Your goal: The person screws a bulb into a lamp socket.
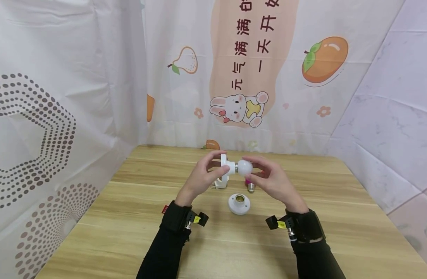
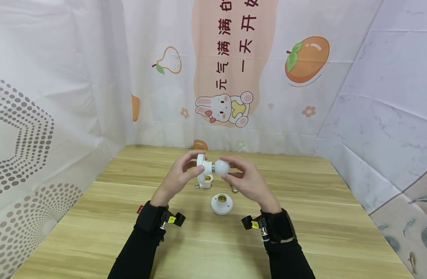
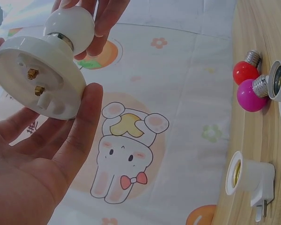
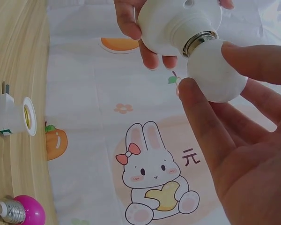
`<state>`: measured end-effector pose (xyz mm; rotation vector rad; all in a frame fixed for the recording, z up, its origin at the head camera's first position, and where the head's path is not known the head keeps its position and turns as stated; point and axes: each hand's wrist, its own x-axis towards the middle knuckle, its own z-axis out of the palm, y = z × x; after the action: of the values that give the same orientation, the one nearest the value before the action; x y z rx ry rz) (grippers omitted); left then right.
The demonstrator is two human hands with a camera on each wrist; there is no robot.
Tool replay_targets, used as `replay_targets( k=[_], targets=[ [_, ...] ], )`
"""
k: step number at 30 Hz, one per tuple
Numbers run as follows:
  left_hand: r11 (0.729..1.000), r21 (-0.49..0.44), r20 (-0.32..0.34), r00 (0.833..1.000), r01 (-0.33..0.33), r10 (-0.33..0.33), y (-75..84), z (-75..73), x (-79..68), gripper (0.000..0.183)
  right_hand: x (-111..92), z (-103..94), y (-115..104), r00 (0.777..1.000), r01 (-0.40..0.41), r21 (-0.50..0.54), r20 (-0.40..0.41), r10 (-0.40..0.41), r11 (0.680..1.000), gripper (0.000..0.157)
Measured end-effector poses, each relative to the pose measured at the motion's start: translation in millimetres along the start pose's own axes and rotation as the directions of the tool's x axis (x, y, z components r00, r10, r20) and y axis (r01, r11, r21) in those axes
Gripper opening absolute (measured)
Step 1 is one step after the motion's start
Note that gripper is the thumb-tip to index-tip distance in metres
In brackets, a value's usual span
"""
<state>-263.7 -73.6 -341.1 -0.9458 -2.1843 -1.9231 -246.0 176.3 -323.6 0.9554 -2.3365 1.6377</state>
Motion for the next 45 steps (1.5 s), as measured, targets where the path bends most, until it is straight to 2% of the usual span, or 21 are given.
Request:
replay_targets(
  k=[9, 24, 33, 40, 45],
  targets=[
    [1.0, -0.005, 0.007, 1.0, -0.004, 0.004, 1.3, 0.3, 0.0, 0.054, -1.0, -0.6, -1.1, 0.997, -0.077, -0.014, -0.003, 0.077, 0.997, 0.05],
    [1.0, -0.005, 0.003, 1.0, 0.0, 0.0, -0.1, 0.3, 0.5, 0.056, -0.8, 0.0, -4.9, 0.99, -0.143, -0.032, -0.005, 0.143, 0.989, 0.048],
    [1.0, 0.0, 0.001, 1.0, -0.006, 0.006, 1.7, -0.2, -0.1, 0.056, -1.2, 1.5, -6.0, 0.981, -0.195, 0.015, 0.008, 0.195, 0.981, 0.048],
    [1.0, -0.007, 0.003, 1.0, -0.001, 0.001, 1.9, 0.0, -0.2, 0.057, -0.9, 1.6, -5.4, 0.978, -0.207, 0.109, 0.035, 0.205, 0.972, 0.048],
    [1.0, -0.004, 0.006, 1.0, -0.006, 0.006, 0.1, 0.3, 0.6, 0.056, -0.1, 1.6, -4.1, 0.977, -0.215, 0.115, 0.035, 0.212, 0.97, 0.047]
  ],
)
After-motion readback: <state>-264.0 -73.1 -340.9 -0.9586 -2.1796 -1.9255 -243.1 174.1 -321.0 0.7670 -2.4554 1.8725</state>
